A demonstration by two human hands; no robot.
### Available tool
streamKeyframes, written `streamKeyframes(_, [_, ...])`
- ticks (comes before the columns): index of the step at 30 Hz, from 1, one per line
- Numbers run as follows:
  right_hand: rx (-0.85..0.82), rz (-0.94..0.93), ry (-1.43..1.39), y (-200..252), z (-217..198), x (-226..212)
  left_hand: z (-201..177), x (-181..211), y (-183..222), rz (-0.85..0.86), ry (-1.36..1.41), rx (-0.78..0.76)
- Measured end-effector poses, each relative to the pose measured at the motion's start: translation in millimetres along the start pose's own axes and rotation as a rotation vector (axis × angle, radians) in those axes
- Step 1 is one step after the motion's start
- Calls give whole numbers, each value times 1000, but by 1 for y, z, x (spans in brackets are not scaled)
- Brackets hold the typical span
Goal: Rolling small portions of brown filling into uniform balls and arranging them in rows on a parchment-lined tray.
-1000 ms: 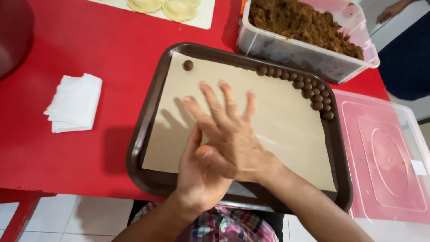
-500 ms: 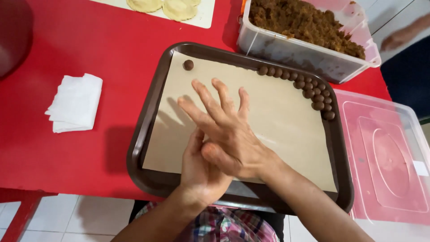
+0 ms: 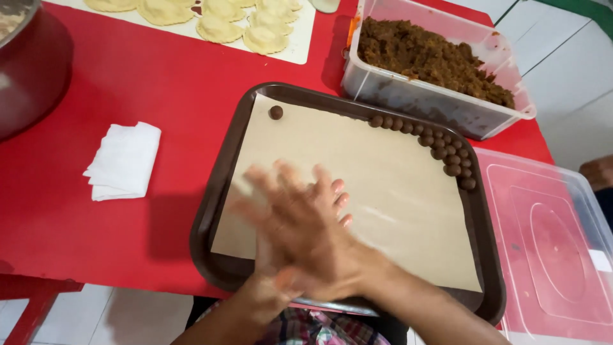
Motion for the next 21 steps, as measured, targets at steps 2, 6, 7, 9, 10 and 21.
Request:
streamKeyframes(2, [50,85,15,-3,-15,25,4,3,3,-53,37,187])
streamKeyframes(6, [97,57,12,-1,-17,6,-68,-9,11,-127,77,-134])
streamKeyframes(7, [98,58,14,0,-15,-4,-62,-3,14,-129,77,-136])
streamKeyframes(9, [84,-126,-22,-1,-11,-25,-47,12,21,-98,-446,-457])
streamKeyframes(10, [85,-127,-20,-7,-14,-14,-38,14,18,-97,-447,-458])
streamKeyframes(21, [-39,124,20,1,-15,-1,-6,15,16,67,23,-218])
Point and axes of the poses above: each hand's wrist, its own y-axis away from the middle knuckle, its own z-axis out of the palm, x = y × z, the point moved 1 cm from there along -y, towards the middle knuckle, and after that the axes turned 8 degrees about -x, right-handed, at the moved point
